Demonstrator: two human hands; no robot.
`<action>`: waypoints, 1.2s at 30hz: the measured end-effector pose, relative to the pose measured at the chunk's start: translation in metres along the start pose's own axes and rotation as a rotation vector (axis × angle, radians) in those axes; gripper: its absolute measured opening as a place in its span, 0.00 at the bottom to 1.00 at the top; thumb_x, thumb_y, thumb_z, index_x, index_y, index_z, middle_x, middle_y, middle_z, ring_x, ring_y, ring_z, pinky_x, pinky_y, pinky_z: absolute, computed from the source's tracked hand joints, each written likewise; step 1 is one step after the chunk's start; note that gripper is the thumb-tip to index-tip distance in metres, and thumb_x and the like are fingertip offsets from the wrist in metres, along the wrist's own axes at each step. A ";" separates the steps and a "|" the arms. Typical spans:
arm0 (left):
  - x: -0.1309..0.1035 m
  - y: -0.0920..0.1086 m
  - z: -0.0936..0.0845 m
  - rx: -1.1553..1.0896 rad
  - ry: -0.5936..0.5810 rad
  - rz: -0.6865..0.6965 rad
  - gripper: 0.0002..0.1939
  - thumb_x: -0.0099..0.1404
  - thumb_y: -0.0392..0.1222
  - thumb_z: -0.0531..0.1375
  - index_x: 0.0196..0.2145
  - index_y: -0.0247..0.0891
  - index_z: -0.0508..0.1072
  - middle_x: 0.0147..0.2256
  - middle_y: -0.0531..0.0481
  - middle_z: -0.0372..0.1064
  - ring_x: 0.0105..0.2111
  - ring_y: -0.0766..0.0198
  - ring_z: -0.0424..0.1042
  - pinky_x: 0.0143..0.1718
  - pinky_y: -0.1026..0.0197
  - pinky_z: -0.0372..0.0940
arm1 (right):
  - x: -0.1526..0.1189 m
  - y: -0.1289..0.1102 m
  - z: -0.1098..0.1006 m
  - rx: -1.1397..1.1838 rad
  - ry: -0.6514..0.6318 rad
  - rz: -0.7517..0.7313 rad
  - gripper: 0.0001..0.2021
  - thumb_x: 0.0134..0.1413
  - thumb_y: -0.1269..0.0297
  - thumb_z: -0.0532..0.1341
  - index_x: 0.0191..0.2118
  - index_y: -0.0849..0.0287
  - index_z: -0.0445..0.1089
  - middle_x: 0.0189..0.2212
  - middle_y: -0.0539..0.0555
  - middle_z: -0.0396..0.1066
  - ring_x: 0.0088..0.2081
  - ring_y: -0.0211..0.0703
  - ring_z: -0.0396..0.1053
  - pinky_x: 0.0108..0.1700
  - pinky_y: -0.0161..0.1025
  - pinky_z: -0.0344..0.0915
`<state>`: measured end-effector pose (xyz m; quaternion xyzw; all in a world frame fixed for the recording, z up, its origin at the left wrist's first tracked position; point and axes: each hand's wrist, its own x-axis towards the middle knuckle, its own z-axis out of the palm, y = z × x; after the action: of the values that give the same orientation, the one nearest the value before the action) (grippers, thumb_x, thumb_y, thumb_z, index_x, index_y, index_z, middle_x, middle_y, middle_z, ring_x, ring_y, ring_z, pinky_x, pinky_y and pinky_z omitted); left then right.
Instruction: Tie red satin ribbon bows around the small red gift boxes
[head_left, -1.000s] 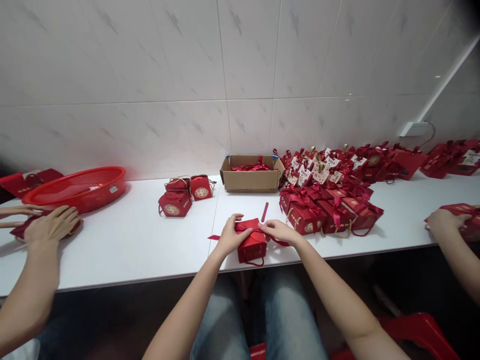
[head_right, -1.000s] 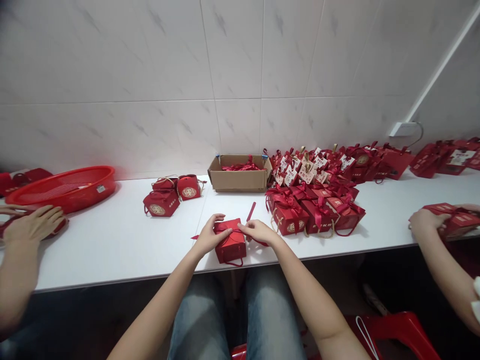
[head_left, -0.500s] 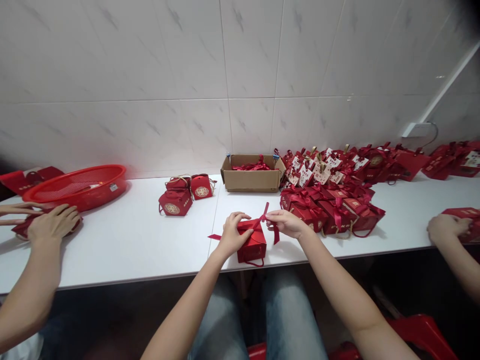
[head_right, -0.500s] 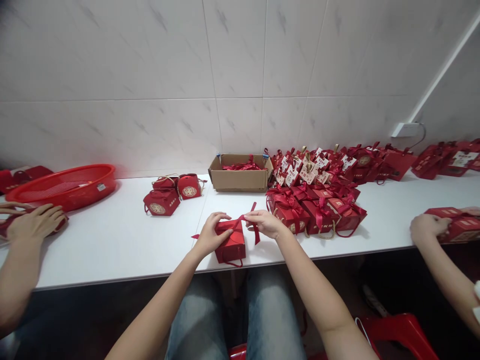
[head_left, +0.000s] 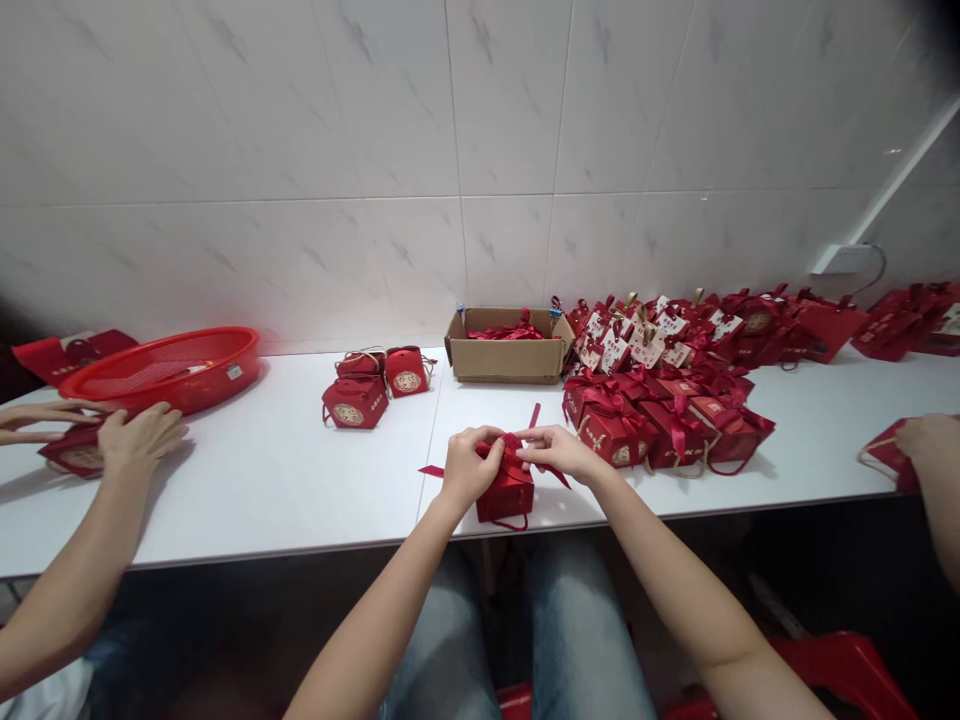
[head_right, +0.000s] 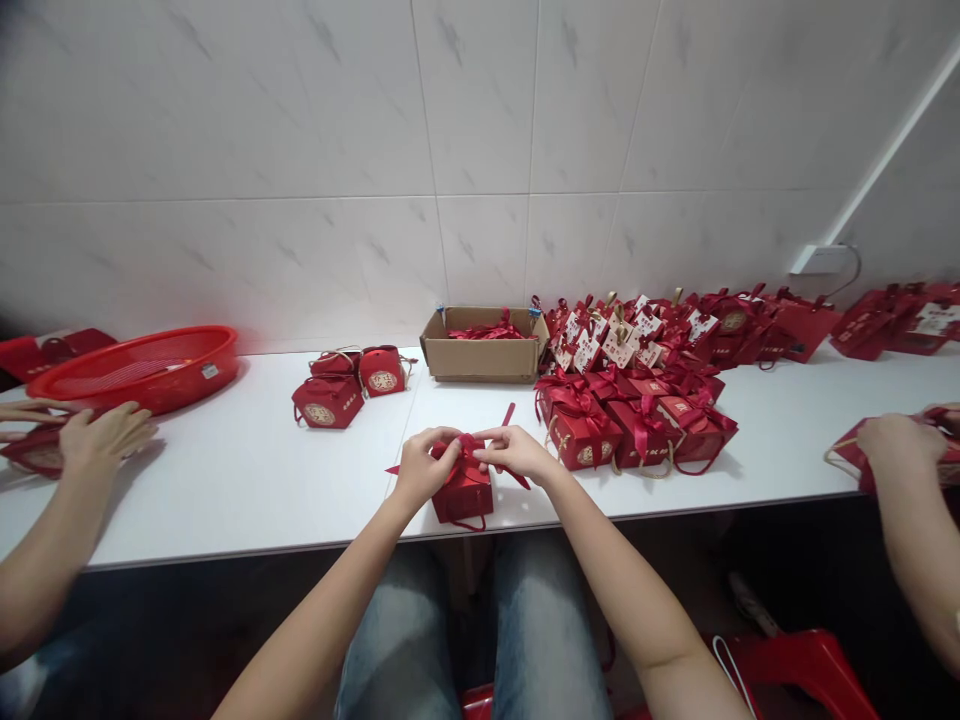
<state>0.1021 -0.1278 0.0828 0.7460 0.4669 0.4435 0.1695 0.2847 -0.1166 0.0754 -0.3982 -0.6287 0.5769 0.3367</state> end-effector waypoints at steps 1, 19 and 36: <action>0.000 0.000 -0.001 -0.039 -0.020 -0.011 0.06 0.58 0.38 0.56 0.29 0.40 0.74 0.31 0.49 0.75 0.35 0.60 0.72 0.41 0.57 0.64 | 0.002 0.000 0.004 -0.028 -0.013 -0.032 0.19 0.43 0.54 0.65 0.37 0.64 0.74 0.22 0.51 0.71 0.24 0.35 0.65 0.30 0.33 0.59; -0.014 -0.045 -0.018 -0.158 -0.187 -0.393 0.21 0.55 0.58 0.56 0.19 0.38 0.59 0.19 0.55 0.60 0.24 0.65 0.65 0.27 0.63 0.59 | 0.014 0.010 0.039 -0.013 0.232 -0.215 0.12 0.52 0.56 0.58 0.35 0.60 0.65 0.29 0.54 0.74 0.34 0.41 0.72 0.41 0.39 0.66; 0.043 0.003 -0.058 0.231 -0.201 0.395 0.12 0.64 0.37 0.52 0.44 0.40 0.69 0.36 0.47 0.72 0.40 0.59 0.68 0.45 0.56 0.59 | 0.010 -0.003 0.049 -0.601 0.279 -0.265 0.10 0.53 0.60 0.57 0.36 0.55 0.75 0.35 0.52 0.75 0.35 0.43 0.70 0.36 0.35 0.60</action>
<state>0.0637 -0.1022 0.1385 0.8775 0.3407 0.3354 0.0388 0.2367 -0.1304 0.0726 -0.4696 -0.7643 0.2577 0.3592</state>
